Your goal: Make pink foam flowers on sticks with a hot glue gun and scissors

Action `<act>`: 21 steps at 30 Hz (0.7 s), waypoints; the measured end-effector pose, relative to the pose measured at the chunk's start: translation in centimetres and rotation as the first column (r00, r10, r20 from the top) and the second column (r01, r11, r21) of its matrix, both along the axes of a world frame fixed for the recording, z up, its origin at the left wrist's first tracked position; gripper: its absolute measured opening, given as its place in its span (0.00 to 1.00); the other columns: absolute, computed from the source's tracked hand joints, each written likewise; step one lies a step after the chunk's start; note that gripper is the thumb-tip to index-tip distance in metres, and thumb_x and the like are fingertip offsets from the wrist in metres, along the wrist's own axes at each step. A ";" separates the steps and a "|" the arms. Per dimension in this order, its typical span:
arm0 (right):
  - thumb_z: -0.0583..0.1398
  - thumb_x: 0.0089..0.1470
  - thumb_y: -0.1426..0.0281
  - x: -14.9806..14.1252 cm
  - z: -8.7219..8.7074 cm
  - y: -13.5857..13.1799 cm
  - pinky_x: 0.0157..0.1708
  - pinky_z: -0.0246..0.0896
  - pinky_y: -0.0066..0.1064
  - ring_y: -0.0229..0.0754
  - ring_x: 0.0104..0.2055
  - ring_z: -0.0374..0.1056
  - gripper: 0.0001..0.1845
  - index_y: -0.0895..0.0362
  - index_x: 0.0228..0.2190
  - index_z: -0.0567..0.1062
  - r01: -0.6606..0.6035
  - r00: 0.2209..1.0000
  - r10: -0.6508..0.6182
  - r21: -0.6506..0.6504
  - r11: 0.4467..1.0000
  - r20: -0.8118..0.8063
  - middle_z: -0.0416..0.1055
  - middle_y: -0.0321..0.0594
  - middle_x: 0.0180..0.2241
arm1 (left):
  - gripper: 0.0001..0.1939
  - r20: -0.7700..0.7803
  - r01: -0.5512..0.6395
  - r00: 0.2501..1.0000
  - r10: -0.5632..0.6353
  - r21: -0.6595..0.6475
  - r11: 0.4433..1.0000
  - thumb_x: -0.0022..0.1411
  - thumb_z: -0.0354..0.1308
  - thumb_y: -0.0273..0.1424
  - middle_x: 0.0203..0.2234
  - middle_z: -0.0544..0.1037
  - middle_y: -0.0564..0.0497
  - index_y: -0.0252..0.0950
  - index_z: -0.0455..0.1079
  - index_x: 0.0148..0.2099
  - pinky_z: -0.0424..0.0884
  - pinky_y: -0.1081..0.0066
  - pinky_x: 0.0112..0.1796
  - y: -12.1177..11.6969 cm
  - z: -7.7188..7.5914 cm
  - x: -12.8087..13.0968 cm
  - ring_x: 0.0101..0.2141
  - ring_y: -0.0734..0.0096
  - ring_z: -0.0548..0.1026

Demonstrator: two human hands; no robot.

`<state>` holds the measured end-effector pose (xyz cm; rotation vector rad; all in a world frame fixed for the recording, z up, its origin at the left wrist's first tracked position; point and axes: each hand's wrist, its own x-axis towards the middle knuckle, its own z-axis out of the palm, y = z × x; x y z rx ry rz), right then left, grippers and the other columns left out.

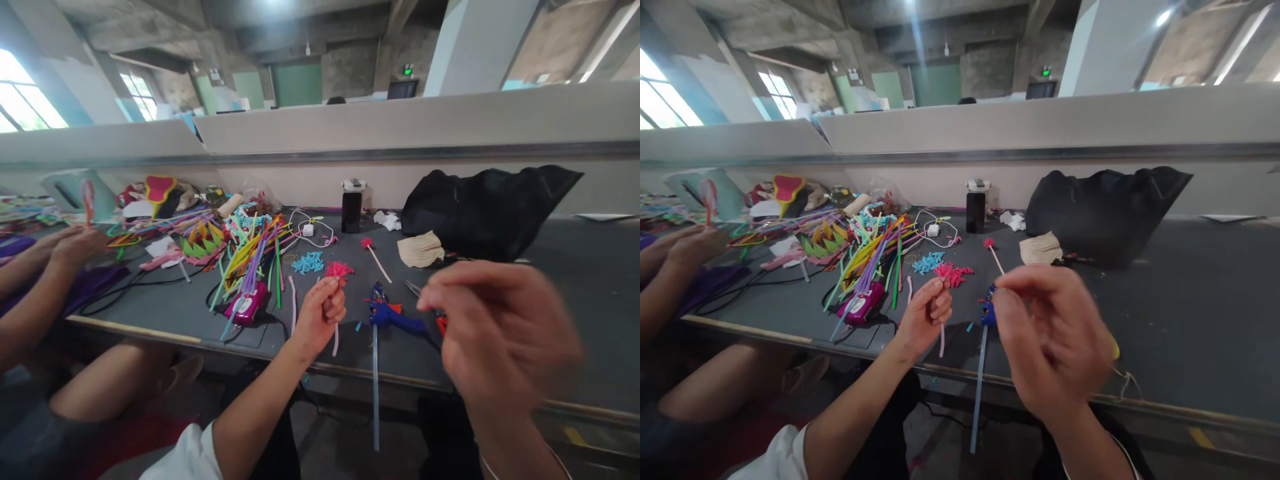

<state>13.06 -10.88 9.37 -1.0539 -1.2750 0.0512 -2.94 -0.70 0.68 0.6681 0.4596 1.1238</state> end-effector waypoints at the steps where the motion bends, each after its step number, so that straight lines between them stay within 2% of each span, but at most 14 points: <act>1: 0.59 0.58 0.69 -0.1 -0.2 1.0 0.28 0.65 0.31 0.37 0.28 0.69 0.02 0.52 0.34 0.73 -0.058 0.998 0.059 -0.056 0.997 0.022 0.70 0.35 0.31 | 0.10 0.010 0.002 1.000 -0.002 -0.006 1.000 0.55 0.65 0.32 0.16 0.58 0.61 0.32 0.69 0.34 0.42 0.80 0.16 0.0 0.0 0.0 0.15 0.86 0.48; 4: 0.60 0.56 0.67 0.3 -1.8 3.9 0.29 0.65 0.27 0.35 0.27 0.68 0.03 0.52 0.32 0.74 -0.160 0.965 0.210 -0.282 0.946 0.157 0.71 0.33 0.28 | 0.11 0.019 -0.002 1.000 0.002 -0.021 1.000 0.54 0.65 0.33 0.16 0.58 0.62 0.32 0.68 0.33 0.43 0.80 0.16 0.1 0.0 -0.1 0.15 0.86 0.49; 7: 0.60 0.56 0.66 1.0 -3.9 5.7 0.28 0.65 0.26 0.35 0.26 0.69 0.04 0.53 0.32 0.74 -0.167 0.955 0.239 -0.347 0.923 0.176 0.73 0.33 0.27 | 0.12 -0.016 -0.016 1.000 0.015 -0.017 1.000 0.54 0.65 0.34 0.16 0.58 0.62 0.32 0.68 0.33 0.44 0.81 0.15 0.0 0.0 -0.1 0.14 0.86 0.49; 11: 0.59 0.57 0.66 1.0 -5.3 6.1 0.28 0.65 0.27 0.35 0.26 0.69 0.06 0.54 0.32 0.75 -0.143 0.953 0.225 -0.352 0.925 0.205 0.74 0.34 0.27 | 0.12 -0.047 -0.002 0.999 0.002 0.005 1.000 0.55 0.64 0.36 0.16 0.61 0.61 0.33 0.68 0.34 0.46 0.80 0.15 -0.3 0.0 0.1 0.14 0.86 0.52; 15: 0.59 0.57 0.67 0.5 -5.3 5.5 0.29 0.64 0.27 0.35 0.27 0.68 0.04 0.53 0.33 0.75 -0.145 0.953 0.218 -0.318 0.937 0.208 0.73 0.33 0.28 | 0.10 -0.077 -0.003 0.997 0.006 0.046 0.999 0.57 0.63 0.35 0.17 0.64 0.59 0.33 0.69 0.34 0.47 0.79 0.16 -0.7 -0.1 0.3 0.14 0.86 0.53; 21: 0.60 0.58 0.67 -0.3 -5.0 4.7 0.31 0.64 0.28 0.35 0.28 0.67 0.04 0.52 0.36 0.74 -0.151 0.935 0.220 -0.249 0.957 0.277 0.70 0.33 0.28 | 0.10 -0.096 -0.006 0.995 0.012 0.059 0.998 0.54 0.65 0.34 0.16 0.61 0.60 0.33 0.70 0.32 0.44 0.79 0.16 -1.2 0.1 0.5 0.14 0.86 0.52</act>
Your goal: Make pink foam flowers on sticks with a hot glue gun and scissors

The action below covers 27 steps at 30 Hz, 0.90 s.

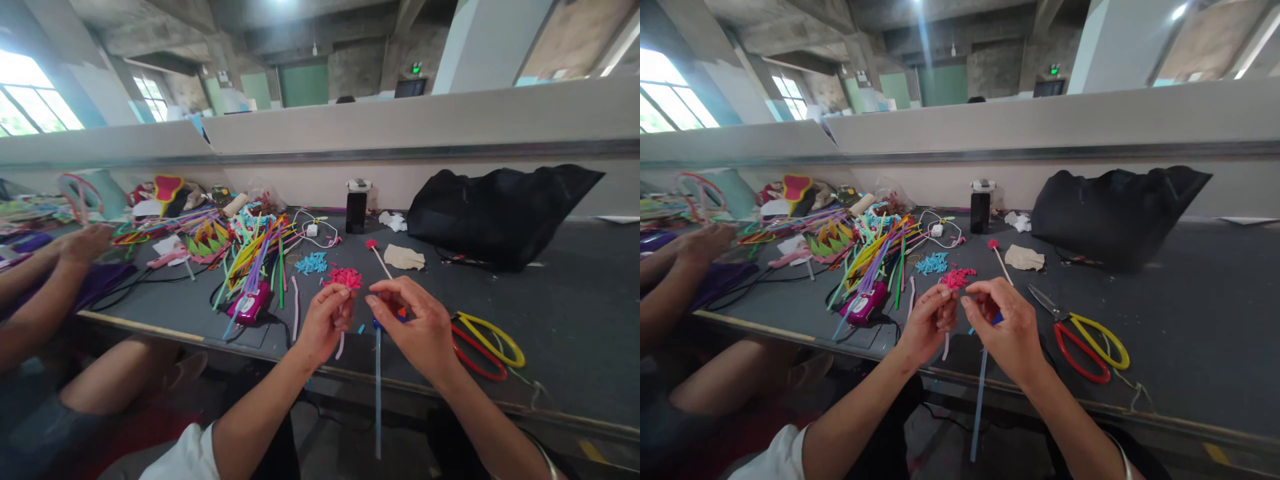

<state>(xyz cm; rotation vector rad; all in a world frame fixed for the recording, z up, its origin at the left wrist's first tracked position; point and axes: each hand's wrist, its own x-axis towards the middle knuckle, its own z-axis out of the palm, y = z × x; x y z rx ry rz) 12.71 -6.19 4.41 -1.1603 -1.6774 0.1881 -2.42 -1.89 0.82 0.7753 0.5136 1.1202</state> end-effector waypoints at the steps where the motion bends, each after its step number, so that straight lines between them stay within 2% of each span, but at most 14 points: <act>1: 0.60 0.57 0.67 -0.1 0.0 -0.1 0.31 0.64 0.28 0.35 0.28 0.67 0.04 0.52 0.37 0.74 0.005 1.000 -0.005 0.012 1.000 0.016 0.70 0.33 0.28 | 0.10 0.002 -0.003 1.000 0.003 -0.007 1.000 0.53 0.66 0.34 0.15 0.61 0.60 0.33 0.70 0.31 0.45 0.79 0.16 -0.1 0.1 0.0 0.14 0.86 0.52; 8: 0.59 0.58 0.69 -0.6 0.2 -0.4 0.29 0.63 0.28 0.35 0.27 0.65 0.03 0.52 0.36 0.74 0.009 0.998 -0.014 0.079 0.997 0.060 0.70 0.34 0.27 | 0.11 -0.008 0.000 1.000 0.000 0.031 1.000 0.53 0.66 0.33 0.13 0.59 0.60 0.34 0.68 0.29 0.45 0.77 0.17 -0.5 0.1 0.1 0.14 0.84 0.52; 19: 0.58 0.58 0.71 -0.5 0.4 -0.5 0.27 0.61 0.27 0.34 0.25 0.65 0.05 0.52 0.31 0.74 -0.014 0.998 0.011 0.051 0.999 0.065 0.70 0.32 0.26 | 0.08 -0.019 -0.013 1.000 0.014 0.060 0.998 0.52 0.67 0.32 0.12 0.56 0.61 0.34 0.71 0.29 0.48 0.77 0.18 -0.7 0.0 0.0 0.14 0.83 0.52; 27: 0.59 0.57 0.73 -0.6 0.4 -0.6 0.26 0.59 0.24 0.32 0.24 0.63 0.05 0.53 0.29 0.73 -0.003 0.998 -0.001 0.052 0.999 0.068 0.67 0.31 0.24 | 0.08 -0.024 -0.049 0.998 0.051 0.063 0.997 0.50 0.68 0.31 0.11 0.59 0.60 0.34 0.74 0.30 0.48 0.78 0.18 -0.8 0.2 0.0 0.15 0.84 0.53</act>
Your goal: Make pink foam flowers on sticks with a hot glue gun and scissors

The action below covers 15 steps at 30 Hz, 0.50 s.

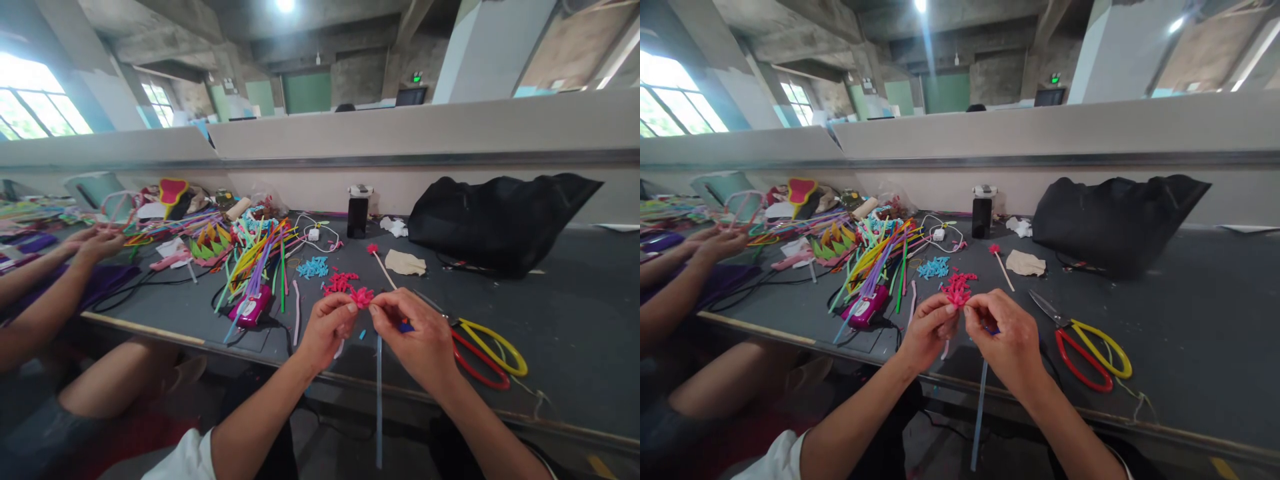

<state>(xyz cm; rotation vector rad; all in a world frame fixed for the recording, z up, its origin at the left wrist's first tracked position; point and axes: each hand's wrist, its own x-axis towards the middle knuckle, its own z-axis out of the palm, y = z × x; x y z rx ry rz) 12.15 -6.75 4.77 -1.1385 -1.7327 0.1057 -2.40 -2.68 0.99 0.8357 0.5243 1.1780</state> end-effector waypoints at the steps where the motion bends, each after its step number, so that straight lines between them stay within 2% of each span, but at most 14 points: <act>1: 0.58 0.57 0.72 0.1 0.0 -0.1 0.27 0.59 0.24 0.32 0.24 0.64 0.05 0.53 0.30 0.73 -0.009 1.000 0.009 -0.009 1.000 -0.002 0.68 0.31 0.25 | 0.08 0.001 0.000 1.000 0.000 0.002 1.000 0.50 0.68 0.31 0.11 0.59 0.61 0.34 0.74 0.30 0.48 0.78 0.18 0.0 0.0 0.0 0.15 0.84 0.53; 5: 0.59 0.58 0.65 1.2 0.2 -0.1 0.29 0.62 0.25 0.33 0.26 0.66 0.06 0.53 0.35 0.74 0.018 0.999 -0.021 -0.064 0.998 -0.039 0.71 0.32 0.26 | 0.09 0.002 0.035 0.999 -0.035 0.004 0.999 0.54 0.66 0.33 0.13 0.62 0.60 0.33 0.72 0.31 0.48 0.79 0.17 0.3 0.0 -0.2 0.14 0.84 0.54; 7: 0.60 0.57 0.61 2.5 0.0 0.4 0.30 0.63 0.27 0.35 0.26 0.67 0.10 0.53 0.37 0.74 0.073 0.997 -0.076 -0.157 0.985 -0.010 0.72 0.32 0.27 | 0.09 0.014 0.043 0.999 -0.043 -0.009 0.999 0.57 0.64 0.34 0.14 0.64 0.59 0.33 0.71 0.33 0.47 0.79 0.16 0.5 0.0 -0.4 0.14 0.84 0.54; 9: 0.60 0.56 0.59 4.1 -0.7 1.1 0.31 0.63 0.29 0.37 0.27 0.69 0.12 0.52 0.39 0.74 0.144 0.986 -0.109 -0.310 0.940 0.128 0.73 0.33 0.28 | 0.09 0.031 0.026 0.999 -0.026 -0.019 0.999 0.59 0.62 0.35 0.15 0.65 0.59 0.34 0.70 0.35 0.47 0.79 0.15 0.9 -0.1 -0.6 0.13 0.84 0.54; 11: 0.60 0.54 0.60 5.6 -1.9 1.7 0.35 0.64 0.33 0.42 0.33 0.71 0.14 0.53 0.41 0.74 0.255 0.939 -0.117 -0.430 0.866 0.323 0.75 0.37 0.33 | 0.09 0.041 0.001 0.999 0.000 -0.026 1.000 0.61 0.61 0.36 0.17 0.67 0.58 0.35 0.69 0.36 0.49 0.80 0.14 1.2 -0.2 -0.7 0.13 0.83 0.56; 13: 0.61 0.52 0.63 6.7 -3.5 2.0 0.44 0.63 0.39 0.50 0.44 0.71 0.17 0.56 0.44 0.74 0.348 0.860 -0.086 -0.454 0.821 0.503 0.75 0.44 0.38 | 0.09 0.036 -0.019 0.999 0.020 -0.033 0.999 0.61 0.60 0.36 0.18 0.70 0.57 0.35 0.68 0.37 0.50 0.80 0.15 1.4 -0.4 -0.8 0.13 0.83 0.57; 15: 0.61 0.51 0.64 7.2 -4.9 1.9 0.49 0.60 0.42 0.55 0.50 0.67 0.21 0.59 0.47 0.73 0.374 0.801 -0.019 -0.475 0.797 0.599 0.73 0.49 0.43 | 0.10 0.021 -0.028 0.999 0.029 -0.045 0.999 0.61 0.61 0.37 0.18 0.69 0.58 0.36 0.67 0.38 0.49 0.80 0.15 1.5 -0.5 -0.8 0.13 0.85 0.55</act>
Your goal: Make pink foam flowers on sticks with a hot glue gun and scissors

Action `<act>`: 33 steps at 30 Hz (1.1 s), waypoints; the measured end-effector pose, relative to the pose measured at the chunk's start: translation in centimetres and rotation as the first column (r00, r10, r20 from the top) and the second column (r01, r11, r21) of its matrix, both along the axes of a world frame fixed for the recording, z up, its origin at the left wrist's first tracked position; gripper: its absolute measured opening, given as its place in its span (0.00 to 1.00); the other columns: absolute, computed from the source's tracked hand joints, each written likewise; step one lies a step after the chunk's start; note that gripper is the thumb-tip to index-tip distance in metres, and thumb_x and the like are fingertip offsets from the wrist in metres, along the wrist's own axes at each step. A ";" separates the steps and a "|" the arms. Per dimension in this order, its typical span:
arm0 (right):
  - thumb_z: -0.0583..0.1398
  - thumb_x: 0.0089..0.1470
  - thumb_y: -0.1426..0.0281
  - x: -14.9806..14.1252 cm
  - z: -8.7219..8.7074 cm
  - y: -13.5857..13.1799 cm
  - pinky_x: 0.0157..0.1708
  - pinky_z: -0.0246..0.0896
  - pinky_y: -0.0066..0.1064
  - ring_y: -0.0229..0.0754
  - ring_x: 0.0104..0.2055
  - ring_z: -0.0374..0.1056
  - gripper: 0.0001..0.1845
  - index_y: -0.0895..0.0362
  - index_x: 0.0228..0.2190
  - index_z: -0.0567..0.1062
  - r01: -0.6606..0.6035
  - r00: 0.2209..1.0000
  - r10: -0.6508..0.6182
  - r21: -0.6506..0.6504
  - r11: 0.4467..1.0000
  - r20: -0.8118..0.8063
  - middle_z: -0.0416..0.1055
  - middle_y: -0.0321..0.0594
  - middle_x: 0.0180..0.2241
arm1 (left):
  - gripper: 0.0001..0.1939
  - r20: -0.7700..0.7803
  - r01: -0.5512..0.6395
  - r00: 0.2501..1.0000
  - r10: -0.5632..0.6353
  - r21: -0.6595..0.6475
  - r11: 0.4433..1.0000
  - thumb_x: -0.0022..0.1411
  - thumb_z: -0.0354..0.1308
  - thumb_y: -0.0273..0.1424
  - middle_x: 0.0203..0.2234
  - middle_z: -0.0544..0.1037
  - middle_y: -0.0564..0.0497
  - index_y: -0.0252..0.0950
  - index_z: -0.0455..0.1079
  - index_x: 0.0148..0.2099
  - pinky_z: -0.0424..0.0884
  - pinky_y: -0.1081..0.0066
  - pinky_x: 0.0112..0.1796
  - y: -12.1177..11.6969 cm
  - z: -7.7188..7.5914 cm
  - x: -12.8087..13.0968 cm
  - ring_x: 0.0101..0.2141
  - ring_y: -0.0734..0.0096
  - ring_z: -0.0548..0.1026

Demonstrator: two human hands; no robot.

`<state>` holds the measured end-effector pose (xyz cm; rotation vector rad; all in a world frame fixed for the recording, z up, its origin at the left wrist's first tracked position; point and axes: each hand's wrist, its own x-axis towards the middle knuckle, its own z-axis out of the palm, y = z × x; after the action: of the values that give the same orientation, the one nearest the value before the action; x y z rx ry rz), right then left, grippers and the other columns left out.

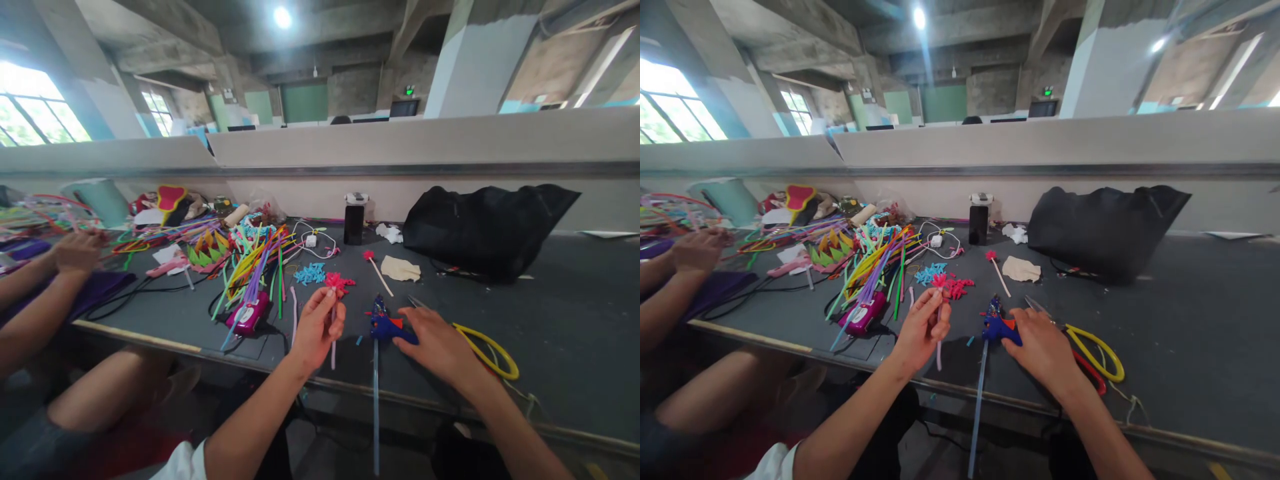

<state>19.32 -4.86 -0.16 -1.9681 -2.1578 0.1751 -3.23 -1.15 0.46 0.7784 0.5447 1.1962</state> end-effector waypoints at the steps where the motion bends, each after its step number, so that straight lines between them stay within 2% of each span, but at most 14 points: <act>1: 0.60 0.51 0.64 0.1 -0.6 -0.1 0.50 0.59 0.42 0.55 0.51 0.67 0.23 0.60 0.48 0.72 -0.019 1.000 0.019 -0.028 0.999 0.023 0.73 0.50 0.44 | 0.10 -0.009 0.003 1.000 -0.003 -0.007 1.000 0.61 0.61 0.37 0.17 0.67 0.59 0.36 0.67 0.38 0.47 0.80 0.15 0.0 0.0 0.0 0.12 0.86 0.53; 4: 0.59 0.52 0.66 0.0 -1.6 -0.3 0.51 0.58 0.40 0.53 0.50 0.67 0.24 0.60 0.50 0.70 -0.049 0.998 0.050 -0.069 0.996 0.026 0.72 0.51 0.45 | 0.10 -0.026 0.017 1.000 -0.018 -0.028 0.999 0.60 0.62 0.36 0.15 0.64 0.61 0.35 0.67 0.37 0.44 0.80 0.15 -0.1 0.0 0.2 0.12 0.87 0.50; 10: 0.55 0.50 0.75 -0.2 -1.9 0.4 0.50 0.58 0.39 0.52 0.50 0.69 0.26 0.63 0.53 0.68 -0.055 0.998 0.053 -0.084 0.995 -0.023 0.73 0.52 0.45 | 0.11 -0.038 -0.019 0.999 0.017 -0.061 0.998 0.56 0.65 0.33 0.17 0.64 0.60 0.35 0.66 0.36 0.43 0.80 0.16 0.1 0.5 0.9 0.13 0.87 0.52; 14: 0.55 0.46 0.75 -0.8 -1.9 0.7 0.44 0.61 0.41 0.56 0.45 0.71 0.21 0.61 0.44 0.72 -0.006 0.997 -0.001 -0.092 0.996 -0.079 0.75 0.51 0.40 | 0.12 -0.012 -0.069 0.998 0.069 -0.053 0.996 0.53 0.66 0.32 0.21 0.68 0.58 0.34 0.66 0.34 0.49 0.80 0.17 1.0 1.3 1.3 0.16 0.86 0.58; 19: 0.54 0.49 0.71 0.8 -0.4 0.5 0.45 0.63 0.35 0.47 0.45 0.72 0.20 0.57 0.46 0.70 0.011 0.962 -0.031 -0.075 0.997 -0.271 0.76 0.44 0.42 | 0.13 0.000 -0.123 0.992 0.124 -0.105 0.987 0.49 0.70 0.30 0.23 0.71 0.56 0.32 0.70 0.35 0.58 0.79 0.20 2.4 3.3 1.5 0.20 0.82 0.66; 21: 0.57 0.50 0.66 2.0 0.6 0.2 0.43 0.64 0.34 0.46 0.43 0.71 0.19 0.55 0.45 0.72 0.048 0.793 -0.078 -0.065 0.997 -0.604 0.76 0.42 0.40 | 0.12 0.006 -0.129 0.991 0.130 -0.109 0.986 0.50 0.69 0.30 0.23 0.71 0.55 0.31 0.72 0.34 0.61 0.79 0.22 2.6 3.8 1.6 0.21 0.82 0.67; 22: 0.59 0.51 0.61 2.5 1.0 0.0 0.39 0.65 0.34 0.46 0.37 0.72 0.18 0.55 0.43 0.74 0.103 0.674 -0.133 -0.086 0.991 -0.727 0.75 0.39 0.33 | 0.12 0.005 -0.122 0.992 0.123 -0.115 0.986 0.50 0.69 0.31 0.23 0.71 0.54 0.31 0.73 0.35 0.62 0.79 0.22 2.6 3.9 1.6 0.21 0.81 0.68; 24: 0.62 0.50 0.55 2.9 1.4 -0.4 0.31 0.65 0.32 0.42 0.28 0.68 0.22 0.55 0.42 0.76 0.115 0.398 -0.165 -0.129 0.985 -0.902 0.71 0.35 0.25 | 0.12 -0.003 -0.091 0.996 0.091 -0.139 0.986 0.52 0.68 0.32 0.22 0.71 0.54 0.31 0.73 0.35 0.62 0.79 0.22 2.3 3.7 1.7 0.21 0.81 0.68; 26: 0.64 0.48 0.52 2.4 1.1 -0.7 0.26 0.64 0.31 0.40 0.25 0.66 0.23 0.55 0.39 0.77 0.138 0.178 -0.163 -0.139 0.981 -0.970 0.72 0.37 0.27 | 0.12 -0.028 -0.071 0.997 0.067 -0.143 0.987 0.53 0.68 0.33 0.22 0.72 0.54 0.31 0.74 0.36 0.60 0.79 0.21 1.9 3.3 1.6 0.19 0.81 0.67; 27: 0.64 0.48 0.51 1.9 0.8 -0.8 0.24 0.64 0.31 0.40 0.25 0.66 0.23 0.56 0.37 0.78 0.150 0.132 -0.154 -0.134 0.980 -0.979 0.73 0.39 0.28 | 0.12 -0.038 -0.064 0.998 0.059 -0.146 0.987 0.54 0.67 0.34 0.22 0.72 0.54 0.31 0.74 0.36 0.60 0.79 0.21 1.8 3.0 1.6 0.19 0.81 0.67; 28: 0.63 0.48 0.50 1.2 0.4 -0.9 0.23 0.64 0.31 0.40 0.25 0.66 0.22 0.56 0.34 0.78 0.155 0.136 -0.148 -0.126 0.980 -0.980 0.74 0.40 0.28 | 0.12 -0.041 -0.054 0.998 0.048 -0.149 0.987 0.54 0.67 0.34 0.21 0.73 0.53 0.31 0.73 0.36 0.60 0.79 0.20 1.6 2.8 1.6 0.19 0.81 0.67; 31: 0.63 0.47 0.48 -1.3 -0.4 -1.6 0.25 0.66 0.30 0.40 0.23 0.67 0.22 0.56 0.27 0.79 0.185 0.270 -0.121 -0.072 0.980 -0.955 0.73 0.39 0.21 | 0.11 -0.029 -0.031 0.999 0.027 -0.151 0.988 0.56 0.66 0.34 0.22 0.73 0.53 0.32 0.73 0.36 0.59 0.79 0.20 1.4 2.2 1.5 0.19 0.80 0.68; 32: 0.64 0.45 0.48 -2.2 -0.4 -1.9 0.25 0.67 0.31 0.41 0.23 0.68 0.22 0.55 0.26 0.79 0.208 0.288 -0.110 -0.050 0.977 -0.951 0.74 0.40 0.21 | 0.11 -0.023 -0.031 0.999 0.028 -0.148 0.989 0.56 0.66 0.34 0.22 0.74 0.53 0.32 0.72 0.36 0.60 0.79 0.20 1.4 2.1 1.4 0.19 0.80 0.68; 33: 0.65 0.44 0.48 -3.0 -0.3 -2.2 0.27 0.69 0.31 0.43 0.27 0.71 0.22 0.55 0.30 0.80 0.244 0.288 -0.128 -0.057 0.968 -0.949 0.77 0.42 0.27 | 0.10 -0.019 -0.036 0.999 0.033 -0.144 0.989 0.57 0.65 0.34 0.22 0.74 0.53 0.32 0.72 0.36 0.60 0.79 0.20 1.4 2.1 1.4 0.19 0.80 0.68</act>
<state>16.28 -7.09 -0.43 -1.3715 -1.0620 0.9220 -1.84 0.23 2.54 0.6581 0.6535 1.1691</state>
